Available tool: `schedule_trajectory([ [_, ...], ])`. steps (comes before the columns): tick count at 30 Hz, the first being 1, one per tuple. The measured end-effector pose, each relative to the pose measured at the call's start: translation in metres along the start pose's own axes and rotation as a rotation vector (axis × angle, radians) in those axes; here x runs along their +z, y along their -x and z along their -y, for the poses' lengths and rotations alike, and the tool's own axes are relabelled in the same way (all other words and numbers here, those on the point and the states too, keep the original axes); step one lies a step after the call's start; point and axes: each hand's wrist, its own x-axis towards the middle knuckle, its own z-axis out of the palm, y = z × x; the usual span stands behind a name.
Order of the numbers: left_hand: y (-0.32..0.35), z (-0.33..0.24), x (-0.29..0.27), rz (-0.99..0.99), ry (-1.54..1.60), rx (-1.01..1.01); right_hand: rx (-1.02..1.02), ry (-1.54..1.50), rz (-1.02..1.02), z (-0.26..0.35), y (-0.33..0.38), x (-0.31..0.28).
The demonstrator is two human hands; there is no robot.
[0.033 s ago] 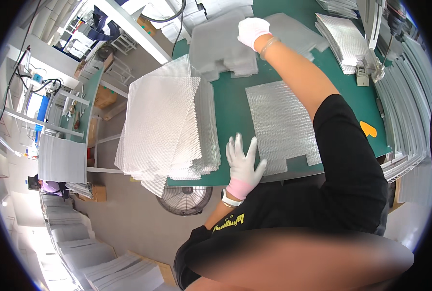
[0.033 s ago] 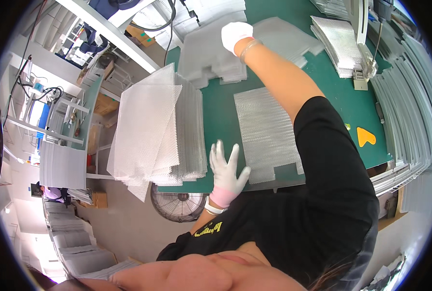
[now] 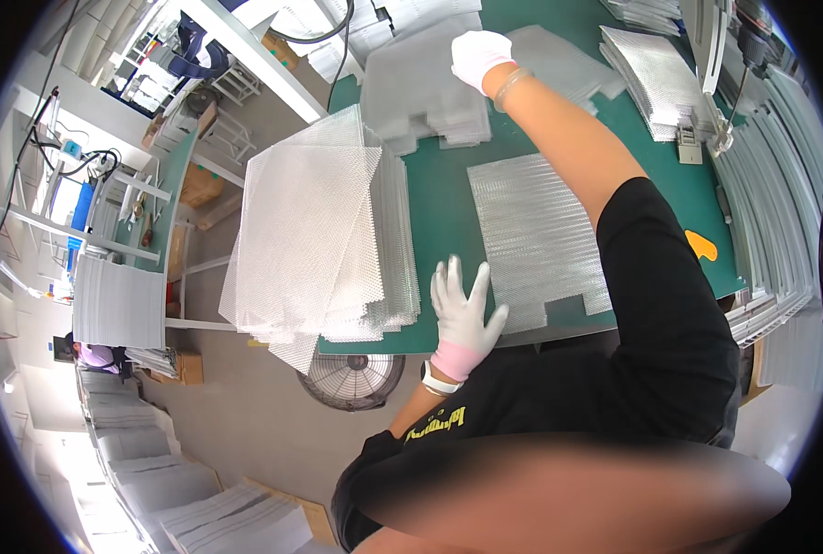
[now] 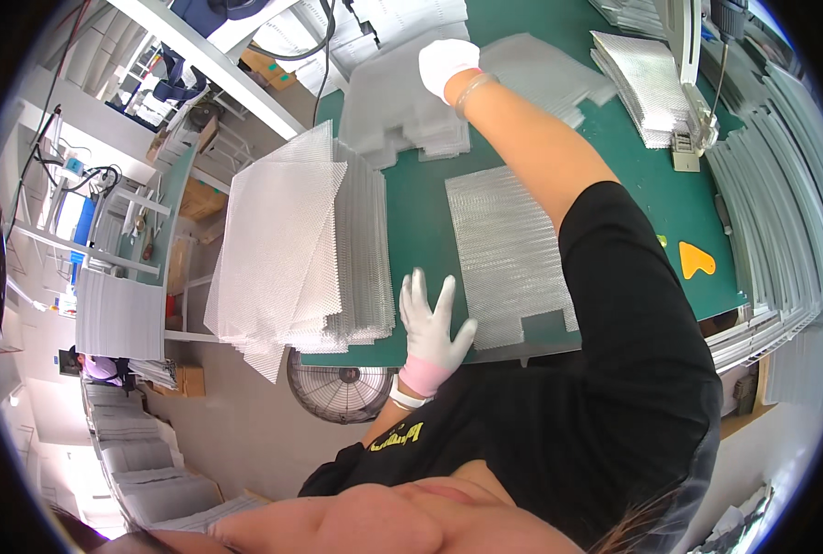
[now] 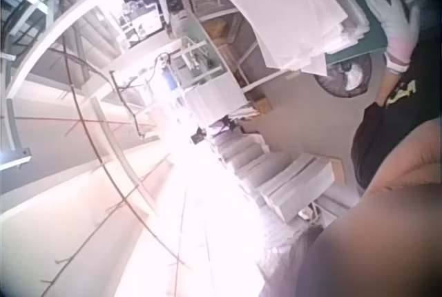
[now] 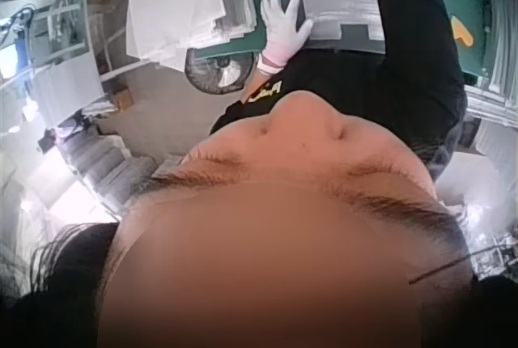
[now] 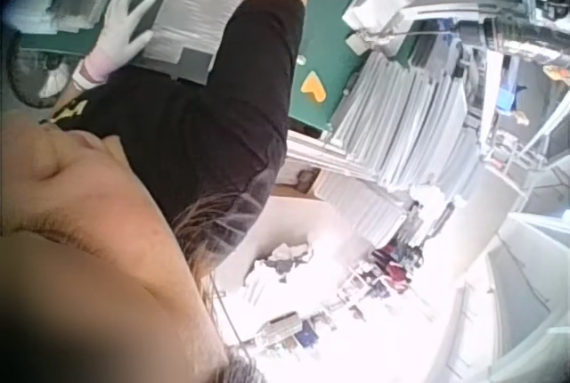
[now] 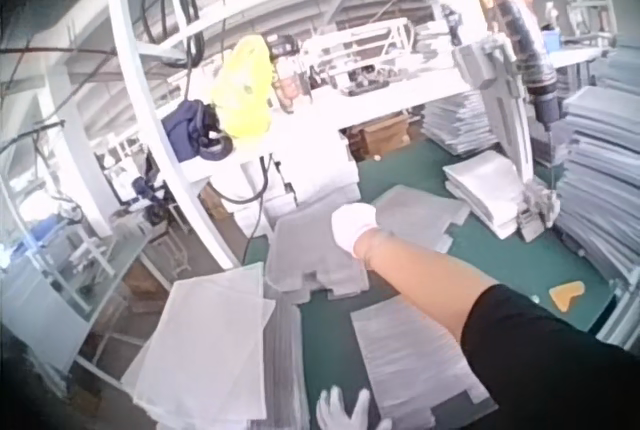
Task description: Assembling metal mesh filters by fitting frames and securing them with a hammer and electric screwdriver.
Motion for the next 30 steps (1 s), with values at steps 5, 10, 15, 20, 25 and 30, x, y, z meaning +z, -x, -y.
schedule_trajectory([
  [5, 0.017, 0.000, 0.005, -0.097, 0.064, -0.041, 0.000, -0.151, -0.077, 0.011, -0.009, -0.008],
  [10, 0.037, 0.003, 0.001, -0.138, 0.107, -0.071, -0.010, -1.067, -0.417, 0.013, -0.025, -0.022],
  [15, 0.039, 0.005, 0.000, -0.147, 0.191, -0.055, -0.240, -1.989, -0.304, -0.043, -0.016, -0.024],
  [20, 0.026, 0.002, -0.002, -0.085, 1.173, -0.264, -0.130, -2.148, -0.436, -0.093, 0.132, -0.058],
  [25, -0.010, 0.001, -0.021, -0.117, 1.673, -0.110, 0.136, -1.879, -0.200, -0.122, 0.310, -0.021],
  [30, -0.021, -0.039, -0.013, -0.149, 0.798, -0.488, 0.249, -1.395, -0.122, -0.105, 0.404, -0.018],
])
